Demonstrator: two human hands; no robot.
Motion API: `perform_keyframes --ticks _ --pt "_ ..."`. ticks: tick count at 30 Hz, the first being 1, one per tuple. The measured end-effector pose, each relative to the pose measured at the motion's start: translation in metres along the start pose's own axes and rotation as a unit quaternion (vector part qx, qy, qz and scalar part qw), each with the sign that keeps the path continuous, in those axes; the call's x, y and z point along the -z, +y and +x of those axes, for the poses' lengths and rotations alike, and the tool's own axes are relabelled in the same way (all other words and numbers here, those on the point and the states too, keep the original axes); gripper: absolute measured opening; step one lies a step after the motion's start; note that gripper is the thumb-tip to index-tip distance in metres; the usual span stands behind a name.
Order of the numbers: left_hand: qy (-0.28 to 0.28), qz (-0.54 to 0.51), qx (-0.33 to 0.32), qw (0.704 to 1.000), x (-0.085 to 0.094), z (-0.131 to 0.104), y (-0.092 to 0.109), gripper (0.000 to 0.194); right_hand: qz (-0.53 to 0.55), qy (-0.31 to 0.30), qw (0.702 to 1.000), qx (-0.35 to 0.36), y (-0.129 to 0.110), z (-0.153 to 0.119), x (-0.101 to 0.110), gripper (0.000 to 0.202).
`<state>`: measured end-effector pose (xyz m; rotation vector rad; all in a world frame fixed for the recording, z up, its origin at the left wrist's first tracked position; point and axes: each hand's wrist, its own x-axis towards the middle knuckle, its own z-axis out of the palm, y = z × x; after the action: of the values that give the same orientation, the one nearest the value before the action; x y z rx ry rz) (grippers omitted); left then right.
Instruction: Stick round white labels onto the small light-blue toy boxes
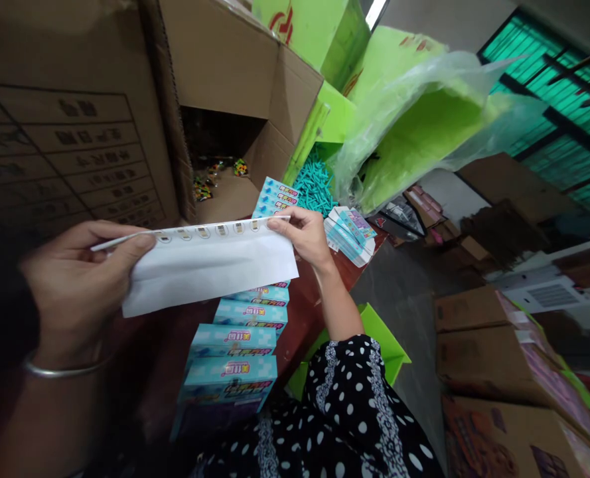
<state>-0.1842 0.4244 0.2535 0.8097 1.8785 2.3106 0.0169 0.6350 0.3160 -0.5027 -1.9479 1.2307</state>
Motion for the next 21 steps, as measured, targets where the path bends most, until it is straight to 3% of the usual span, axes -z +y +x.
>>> perform_keyframes --ticks 7,11,15,21 --pt "-0.035 -0.009 -0.071 0.997 0.0 0.002 0.002 0.009 0.015 -0.074 0.997 -0.03 0.009 0.003 -0.004 0.05" --pt "-0.062 -0.021 -0.085 0.994 0.001 0.002 0.001 0.006 0.022 -0.083 0.996 0.019 0.012 0.003 -0.007 0.039" --pt "-0.082 -0.011 -0.064 0.995 0.003 0.003 0.001 0.007 0.009 -0.064 0.997 0.052 0.012 0.002 -0.01 0.037" --pt "-0.062 -0.011 0.041 0.997 0.003 -0.002 -0.001 0.016 0.007 0.0 0.999 0.033 0.009 0.002 -0.015 0.051"
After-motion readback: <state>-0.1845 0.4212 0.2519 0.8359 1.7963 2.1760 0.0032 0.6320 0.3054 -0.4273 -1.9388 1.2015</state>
